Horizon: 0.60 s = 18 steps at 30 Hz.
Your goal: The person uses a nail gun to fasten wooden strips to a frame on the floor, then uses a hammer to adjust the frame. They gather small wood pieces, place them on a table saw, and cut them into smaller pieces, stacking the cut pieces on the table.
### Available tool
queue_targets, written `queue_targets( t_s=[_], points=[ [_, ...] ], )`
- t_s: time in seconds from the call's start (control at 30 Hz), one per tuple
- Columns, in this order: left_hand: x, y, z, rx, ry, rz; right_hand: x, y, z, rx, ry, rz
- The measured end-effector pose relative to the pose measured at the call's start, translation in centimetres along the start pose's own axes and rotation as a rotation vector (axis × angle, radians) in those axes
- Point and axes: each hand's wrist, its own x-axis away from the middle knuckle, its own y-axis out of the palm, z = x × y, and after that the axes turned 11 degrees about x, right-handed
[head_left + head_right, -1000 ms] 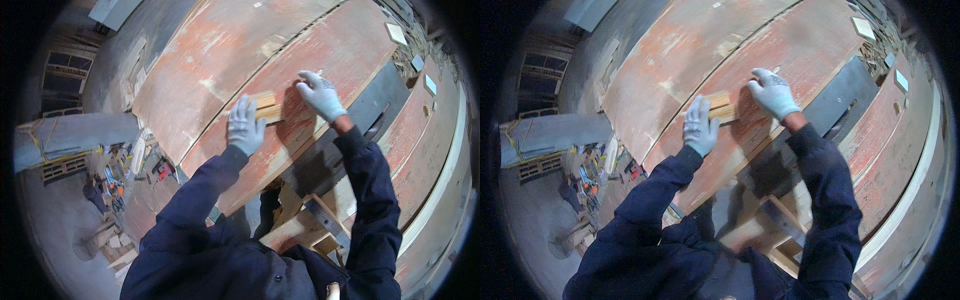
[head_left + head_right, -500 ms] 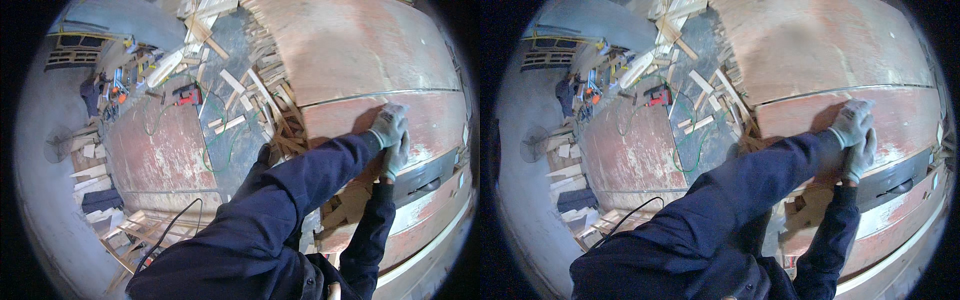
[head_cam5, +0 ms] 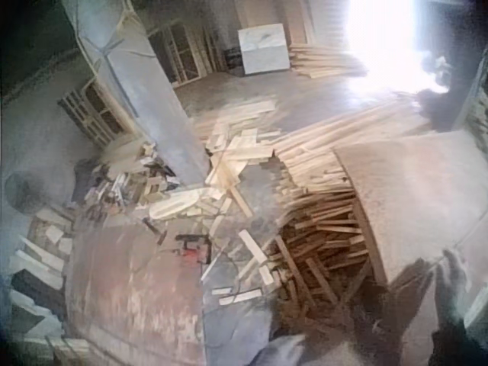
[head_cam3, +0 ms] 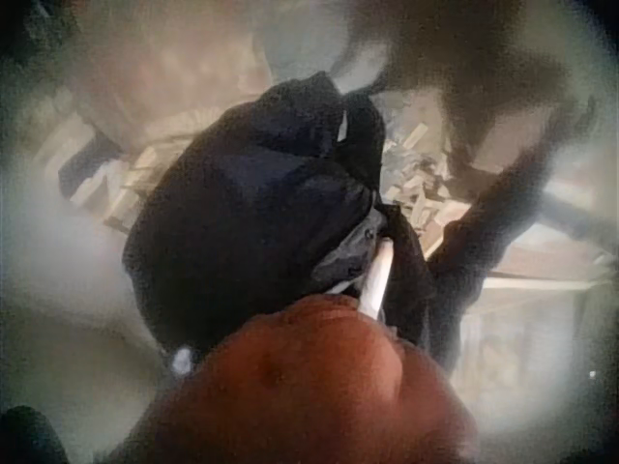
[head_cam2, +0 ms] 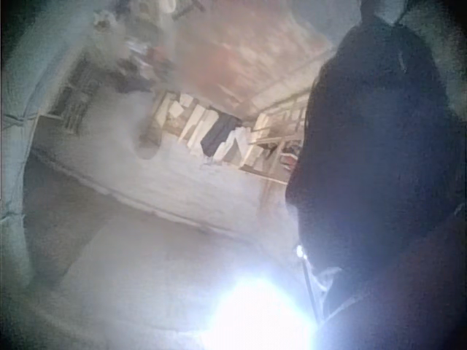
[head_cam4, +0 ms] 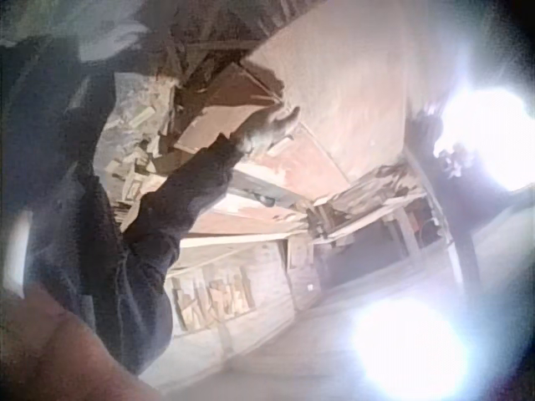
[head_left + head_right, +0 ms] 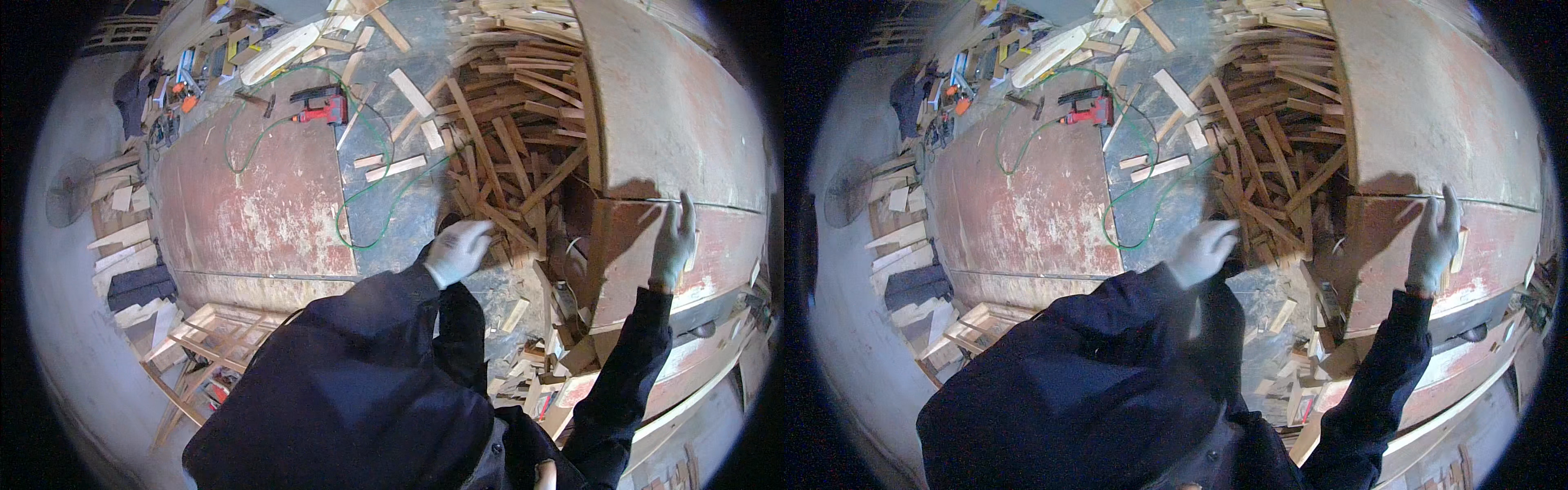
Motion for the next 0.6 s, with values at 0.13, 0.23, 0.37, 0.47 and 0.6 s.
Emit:
queue_targets(
  t_s=[0.13, 0.23, 0.37, 0.47, 0.6],
  points=[
    [6.7, -6.8, -7.8, -0.102, -0.374, 0.01, -2.7, 5.7, -6.9, 0.025, -0.114, -0.007],
    [8.5, -8.8, -11.8, -0.025, -0.354, 0.05, -2.4, 8.9, -8.3, 0.212, -0.168, 0.187],
    [6.2, -8.3, -15.3, 0.08, -0.493, -0.058, -1.8, 9.6, -8.3, 0.275, -0.154, 0.204],
    [0.6, -7.7, -17.2, 0.13, -0.529, -0.212, -2.0, 9.3, -9.1, 0.25, -0.11, 0.172],
    [-7.7, -8.2, -19.3, 0.104, -0.609, -0.36, -2.5, 9.6, -10.6, 0.147, -0.066, 0.156]
  ],
)
